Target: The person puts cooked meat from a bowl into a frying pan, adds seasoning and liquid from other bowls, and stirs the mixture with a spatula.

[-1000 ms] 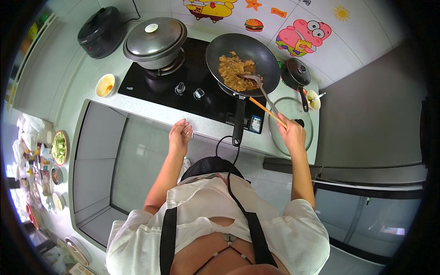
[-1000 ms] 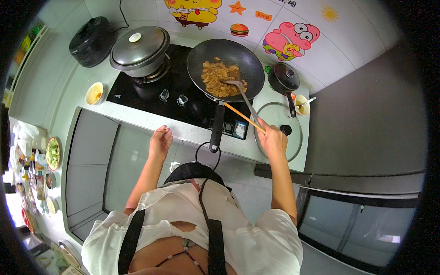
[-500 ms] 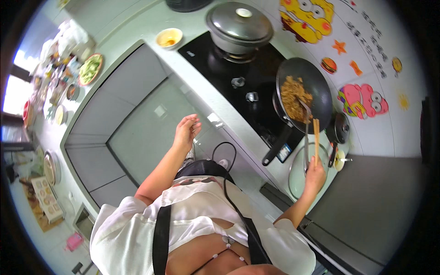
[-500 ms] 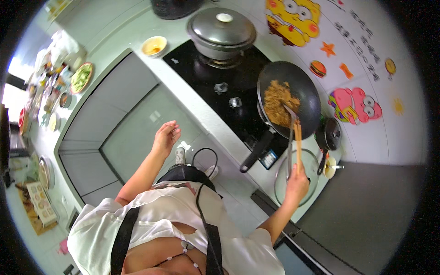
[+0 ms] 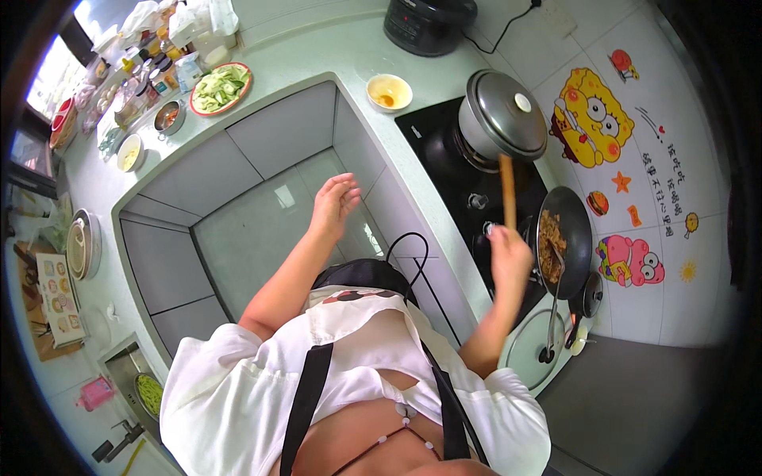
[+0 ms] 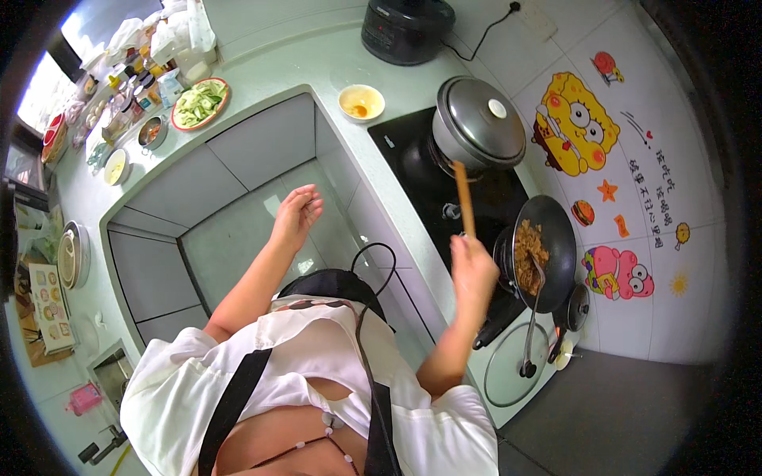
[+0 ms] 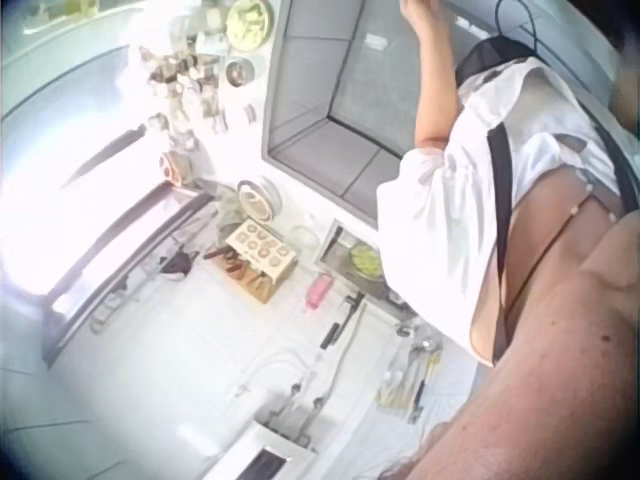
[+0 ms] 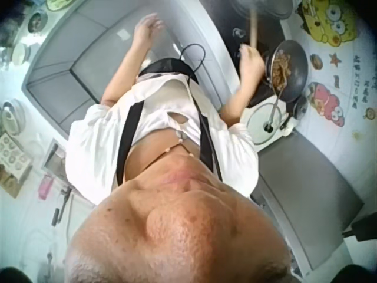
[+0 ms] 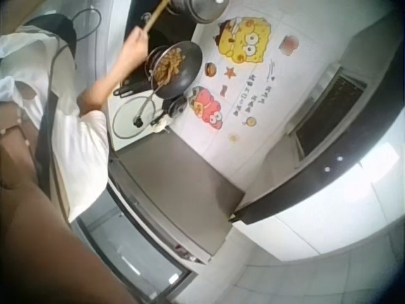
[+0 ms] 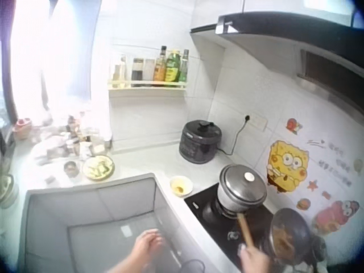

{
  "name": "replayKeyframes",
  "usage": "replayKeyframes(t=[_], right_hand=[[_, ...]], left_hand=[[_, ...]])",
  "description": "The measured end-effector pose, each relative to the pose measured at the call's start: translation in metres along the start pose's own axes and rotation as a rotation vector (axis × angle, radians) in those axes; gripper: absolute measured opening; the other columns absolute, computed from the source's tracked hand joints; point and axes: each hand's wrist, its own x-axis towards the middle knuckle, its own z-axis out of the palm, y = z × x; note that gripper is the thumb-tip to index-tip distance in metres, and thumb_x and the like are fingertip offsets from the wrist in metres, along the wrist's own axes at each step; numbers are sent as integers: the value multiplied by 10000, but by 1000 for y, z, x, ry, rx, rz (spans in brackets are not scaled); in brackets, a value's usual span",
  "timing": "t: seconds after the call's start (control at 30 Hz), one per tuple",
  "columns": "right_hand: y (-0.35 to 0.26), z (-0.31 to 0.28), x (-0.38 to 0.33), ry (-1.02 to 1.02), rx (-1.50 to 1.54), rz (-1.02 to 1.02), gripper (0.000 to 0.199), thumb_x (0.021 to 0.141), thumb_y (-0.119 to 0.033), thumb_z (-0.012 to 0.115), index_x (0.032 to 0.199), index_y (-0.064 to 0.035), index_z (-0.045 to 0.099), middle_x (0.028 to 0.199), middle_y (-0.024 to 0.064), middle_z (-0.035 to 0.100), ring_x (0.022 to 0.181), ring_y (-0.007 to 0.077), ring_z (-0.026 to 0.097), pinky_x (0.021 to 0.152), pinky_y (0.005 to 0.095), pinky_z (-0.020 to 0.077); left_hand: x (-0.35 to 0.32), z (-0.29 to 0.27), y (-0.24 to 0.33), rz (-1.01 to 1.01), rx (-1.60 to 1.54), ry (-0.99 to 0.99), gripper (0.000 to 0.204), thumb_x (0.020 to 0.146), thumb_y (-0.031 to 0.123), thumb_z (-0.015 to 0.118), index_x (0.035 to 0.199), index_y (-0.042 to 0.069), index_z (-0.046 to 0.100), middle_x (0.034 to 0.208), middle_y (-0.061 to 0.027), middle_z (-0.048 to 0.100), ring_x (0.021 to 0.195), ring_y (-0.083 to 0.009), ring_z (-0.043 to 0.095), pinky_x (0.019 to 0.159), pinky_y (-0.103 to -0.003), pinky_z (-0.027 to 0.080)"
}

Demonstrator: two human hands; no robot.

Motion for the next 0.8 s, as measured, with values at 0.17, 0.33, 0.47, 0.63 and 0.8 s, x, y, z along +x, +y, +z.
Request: replayKeyframes(t=[0.17, 0.33, 0.47, 0.63, 0.8], right_hand=[[-18, 116, 64, -291, 274, 70, 229, 783, -234, 583, 874, -31, 635, 709, 88, 639, 661, 149, 604, 625, 268, 448], [-4, 196, 109, -401, 318, 130, 312, 797, -227, 573, 1004, 6, 590, 745, 62, 652, 602, 126, 578, 566, 253, 436], [-12, 229, 140, -475, 502, 426, 357, 810, -180, 557, 1143, -57, 518, 791, 30, 636, 417, 33, 322, 354, 188, 243], [-13, 269, 184, -485, 681, 565, 506, 785, -99, 527, 1271, -75, 390, 814, 54, 640, 404, 23, 298, 339, 164, 214], [-4, 291, 225, -611, 835, 653, 683, 746, 32, 417, 1361, -184, 215, 922, 122, 604, 425, 30, 300, 339, 152, 226]], left_hand=[[8, -31, 38, 45, -14, 78, 175, 849, 87, 459, 1005, 65, 533, 884, -30, 564, 767, -121, 570, 673, -251, 492], [27, -52, 55, 47, -47, 144, 187, 842, 100, 471, 1012, 63, 540, 902, -28, 560, 777, -107, 559, 689, -246, 468], [66, -61, 64, 9, -13, 92, 195, 845, 117, 471, 1017, 64, 545, 927, -22, 559, 805, -109, 554, 730, -268, 458], [160, -25, 90, -35, 254, 4, 290, 854, 208, 494, 1102, 62, 520, 1006, -21, 547, 952, -116, 504, 830, -285, 404], [274, 16, 73, -122, 583, -130, 436, 834, 298, 538, 1180, 42, 467, 1131, -58, 507, 1081, -154, 445, 894, -310, 369]])
